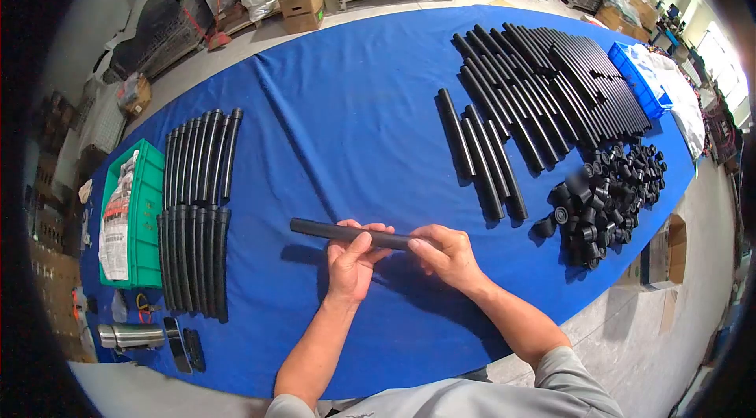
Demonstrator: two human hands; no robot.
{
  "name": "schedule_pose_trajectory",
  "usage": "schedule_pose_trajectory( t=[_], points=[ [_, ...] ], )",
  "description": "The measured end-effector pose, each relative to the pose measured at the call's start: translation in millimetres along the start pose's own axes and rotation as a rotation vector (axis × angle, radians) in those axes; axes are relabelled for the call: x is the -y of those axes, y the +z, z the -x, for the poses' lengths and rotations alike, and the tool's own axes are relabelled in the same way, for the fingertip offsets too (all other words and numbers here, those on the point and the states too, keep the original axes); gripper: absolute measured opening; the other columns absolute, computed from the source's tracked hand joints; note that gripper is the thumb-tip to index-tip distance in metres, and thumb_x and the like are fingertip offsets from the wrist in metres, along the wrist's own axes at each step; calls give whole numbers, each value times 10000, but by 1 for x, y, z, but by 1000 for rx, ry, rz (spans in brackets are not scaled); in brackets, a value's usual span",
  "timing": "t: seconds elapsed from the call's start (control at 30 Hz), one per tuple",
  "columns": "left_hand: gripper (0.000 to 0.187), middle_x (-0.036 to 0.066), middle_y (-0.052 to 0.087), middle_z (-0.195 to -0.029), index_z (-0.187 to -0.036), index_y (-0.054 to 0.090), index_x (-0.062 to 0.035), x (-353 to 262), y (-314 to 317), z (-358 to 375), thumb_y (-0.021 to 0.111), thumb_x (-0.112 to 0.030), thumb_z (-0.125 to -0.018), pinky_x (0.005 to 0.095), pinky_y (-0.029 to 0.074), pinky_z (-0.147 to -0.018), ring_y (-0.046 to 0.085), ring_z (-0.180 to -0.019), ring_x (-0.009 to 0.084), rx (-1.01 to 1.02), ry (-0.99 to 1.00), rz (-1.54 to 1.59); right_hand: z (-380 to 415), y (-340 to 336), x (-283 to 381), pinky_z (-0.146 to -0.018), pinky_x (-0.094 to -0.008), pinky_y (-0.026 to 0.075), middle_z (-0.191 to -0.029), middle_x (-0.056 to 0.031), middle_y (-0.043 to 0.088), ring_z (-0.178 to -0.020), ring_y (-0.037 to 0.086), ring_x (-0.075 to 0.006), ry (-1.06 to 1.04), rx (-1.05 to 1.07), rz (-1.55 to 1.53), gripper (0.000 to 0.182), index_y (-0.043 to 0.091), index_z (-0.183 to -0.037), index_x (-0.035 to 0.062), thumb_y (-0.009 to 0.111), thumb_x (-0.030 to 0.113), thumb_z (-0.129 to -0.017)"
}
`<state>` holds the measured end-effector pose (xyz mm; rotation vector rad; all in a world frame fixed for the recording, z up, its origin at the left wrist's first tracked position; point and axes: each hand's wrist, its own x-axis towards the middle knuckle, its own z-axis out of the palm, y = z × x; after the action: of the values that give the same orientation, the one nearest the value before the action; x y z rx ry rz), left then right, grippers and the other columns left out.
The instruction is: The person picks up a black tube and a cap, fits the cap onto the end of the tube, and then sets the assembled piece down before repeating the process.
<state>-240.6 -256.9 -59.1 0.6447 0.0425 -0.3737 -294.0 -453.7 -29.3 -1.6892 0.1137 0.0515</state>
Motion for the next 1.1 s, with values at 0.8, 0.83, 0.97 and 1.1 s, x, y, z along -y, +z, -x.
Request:
schedule_pose_trajectory(
  t=[0.8, 0.83, 0.97, 1.1],
  points=[
    [172, 197, 685, -1131, -1116, 562, -101, 1, -11, -4, 621, -22, -975, 502, 631, -898, 670, -1131, 377, 45, 11, 39, -3, -12, 2, -661, -298, 542, -880, -102, 675, -762, 672, -159, -266, 60, 312, 337, 670, -1160, 2, 759, 213, -913],
    [169, 196, 686, -1130, -1115, 563, -101, 2, -11, -4, 619, -22, -977, 501, 631, -897, 671, -1129, 377, 52, 11, 32, 0, -13, 19, -671, -313, 541, -900, -113, 679, -777, 677, -186, -17, 114, 230, 354, 670, -1158, 2, 777, 214, -895],
    [168, 192, 689, -1124, -1114, 561, -100, 1, -8, -3, 617, -21, -976, 497, 631, -900, 675, -1122, 375, 55, 3, 7, -8, -19, 2, -677, -348, 534, -946, -144, 681, -810, 683, -270, 362, 237, -144, 400, 671, -1146, 8, 825, 216, -841],
    [177, 191, 690, -1122, -1114, 555, -99, 1, -7, -3, 619, -15, -972, 487, 633, -899, 678, -1118, 375, 34, 1, 18, -2, -5, -8, -633, -360, 525, -849, -123, 655, -762, 665, -286, -523, -39, 495, 370, 673, -1098, 19, 782, 303, -888]
  ],
)
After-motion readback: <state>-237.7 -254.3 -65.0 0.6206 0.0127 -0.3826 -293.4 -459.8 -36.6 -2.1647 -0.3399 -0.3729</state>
